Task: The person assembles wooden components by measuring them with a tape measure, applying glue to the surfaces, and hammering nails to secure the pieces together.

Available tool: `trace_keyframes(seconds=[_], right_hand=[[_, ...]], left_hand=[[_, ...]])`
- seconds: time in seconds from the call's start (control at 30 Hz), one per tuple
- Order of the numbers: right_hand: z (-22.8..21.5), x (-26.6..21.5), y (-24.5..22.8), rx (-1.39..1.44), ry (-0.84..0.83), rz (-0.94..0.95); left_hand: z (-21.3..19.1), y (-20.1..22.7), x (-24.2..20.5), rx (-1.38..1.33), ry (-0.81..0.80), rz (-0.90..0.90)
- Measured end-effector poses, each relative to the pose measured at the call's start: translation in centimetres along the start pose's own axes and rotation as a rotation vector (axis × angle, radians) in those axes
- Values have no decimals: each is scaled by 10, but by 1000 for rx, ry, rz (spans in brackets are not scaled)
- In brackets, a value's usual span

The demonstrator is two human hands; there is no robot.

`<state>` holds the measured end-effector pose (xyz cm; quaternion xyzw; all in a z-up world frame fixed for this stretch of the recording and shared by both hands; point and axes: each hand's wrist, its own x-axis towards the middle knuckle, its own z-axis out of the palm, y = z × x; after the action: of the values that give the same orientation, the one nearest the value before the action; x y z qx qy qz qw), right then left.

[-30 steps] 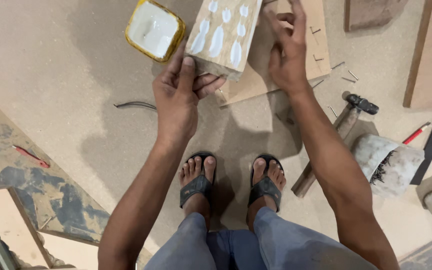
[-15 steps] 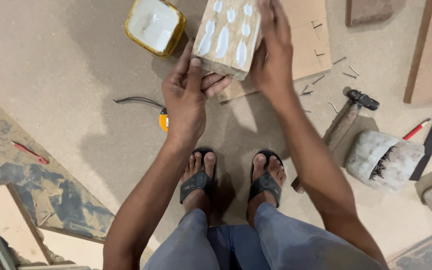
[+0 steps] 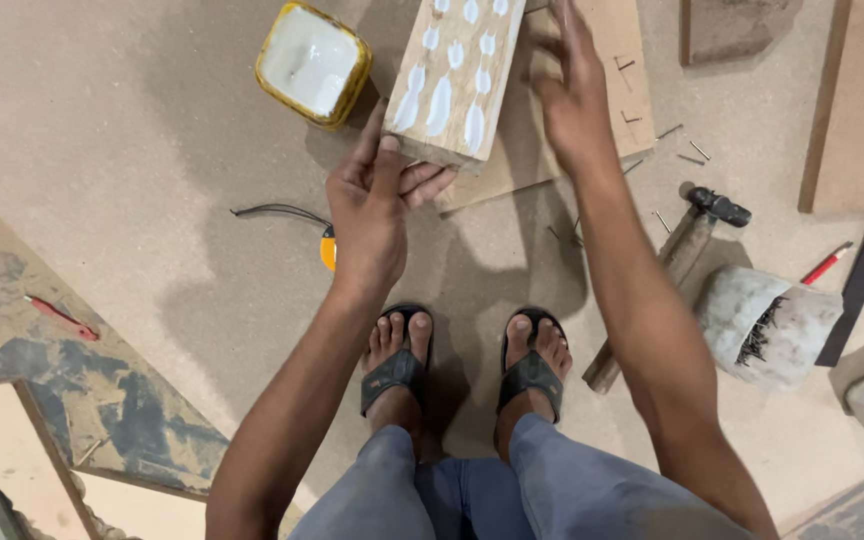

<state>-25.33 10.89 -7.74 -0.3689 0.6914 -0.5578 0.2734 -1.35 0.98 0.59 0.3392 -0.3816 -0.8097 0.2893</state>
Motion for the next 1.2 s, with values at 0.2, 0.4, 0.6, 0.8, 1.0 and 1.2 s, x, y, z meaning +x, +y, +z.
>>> trace_keyframes(seconds=[0.2, 0.4, 0.6, 0.8, 1.0, 1.2], right_hand=[[3, 74, 77, -387, 37, -169], [-4, 16, 51, -662, 51, -394], [-24, 40, 52, -110, -15, 0], [9, 61, 64, -507, 66, -402], [39, -52, -50, -545, 15, -223], [39, -117, -86, -404, 76, -104]], left_hand=[[8, 6, 1, -12, 22, -26], [11, 14, 5, -15, 17, -9], [10, 15, 2, 31, 12, -33], [8, 7, -1, 25, 18, -27], [4, -4, -3, -33, -7, -4], [-6, -26, -10, -155, 12, -67]])
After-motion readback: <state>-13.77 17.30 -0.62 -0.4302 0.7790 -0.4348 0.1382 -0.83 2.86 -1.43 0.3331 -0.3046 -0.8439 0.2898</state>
